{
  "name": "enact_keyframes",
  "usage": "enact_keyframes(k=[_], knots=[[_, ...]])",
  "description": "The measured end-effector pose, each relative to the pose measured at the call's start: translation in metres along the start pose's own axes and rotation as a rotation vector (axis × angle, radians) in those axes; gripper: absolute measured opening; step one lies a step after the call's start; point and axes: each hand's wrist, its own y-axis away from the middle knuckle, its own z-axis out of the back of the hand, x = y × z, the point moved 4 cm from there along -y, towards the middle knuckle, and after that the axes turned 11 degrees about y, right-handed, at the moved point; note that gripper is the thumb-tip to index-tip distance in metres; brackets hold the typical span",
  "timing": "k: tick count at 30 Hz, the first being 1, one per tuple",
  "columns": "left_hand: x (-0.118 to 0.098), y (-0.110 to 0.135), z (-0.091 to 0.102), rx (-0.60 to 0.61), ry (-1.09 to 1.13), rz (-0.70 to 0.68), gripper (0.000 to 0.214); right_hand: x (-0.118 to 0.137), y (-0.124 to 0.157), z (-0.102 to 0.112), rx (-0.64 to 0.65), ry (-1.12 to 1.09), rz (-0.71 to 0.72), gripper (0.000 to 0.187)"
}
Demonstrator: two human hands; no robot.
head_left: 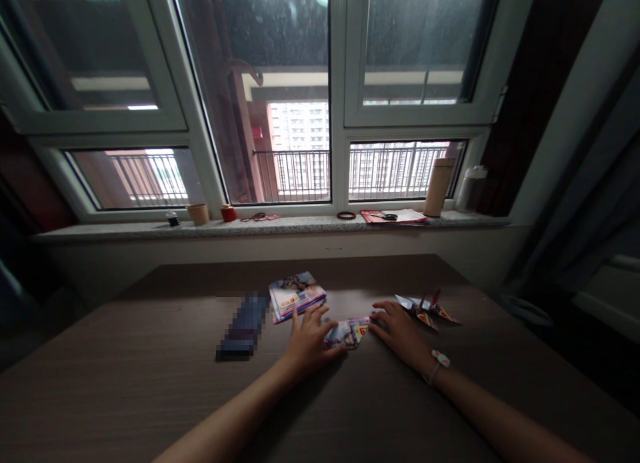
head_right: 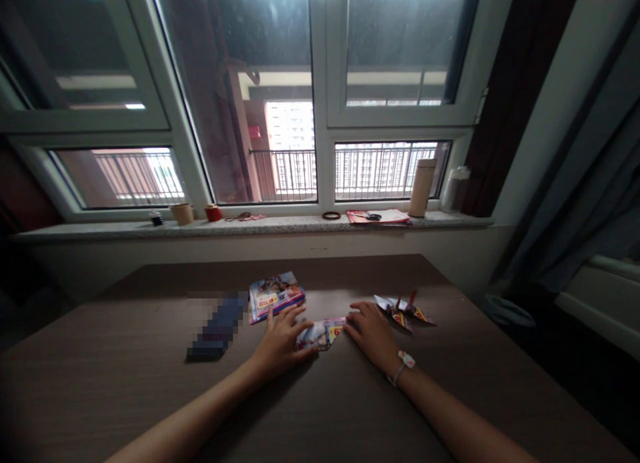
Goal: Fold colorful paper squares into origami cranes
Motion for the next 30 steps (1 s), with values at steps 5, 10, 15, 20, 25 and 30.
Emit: enact_keyframes(k=[5,10,15,20,25,30], knots=[[-0.002,0.0,0.0,-0.01,-0.011,-0.008,0.039,-0.002,0.001,-0.001,0.003,-0.014,-0.009,0.018],[0.0,-0.001,-0.001,-0.026,-0.009,-0.004,0.031,0.0,0.001,0.001,-0.011,0.007,0.025,0.025],[0.001,-0.002,-0.002,-0.05,-0.007,-0.015,0.026,0.008,0.001,0.002,-0.002,0.007,0.155,0.032],[-0.001,-0.002,0.0,-0.037,-0.008,-0.022,0.024,0.011,0.0,0.001,0.028,0.014,0.219,0.024],[-0.001,-0.002,0.0,-0.023,0.003,-0.022,0.022,0.012,-0.001,0.002,0.007,0.006,0.216,0.021],[0.0,-0.002,0.0,-0.034,0.008,-0.022,0.025,0.015,-0.001,0.007,0.008,-0.021,0.191,0.021]])
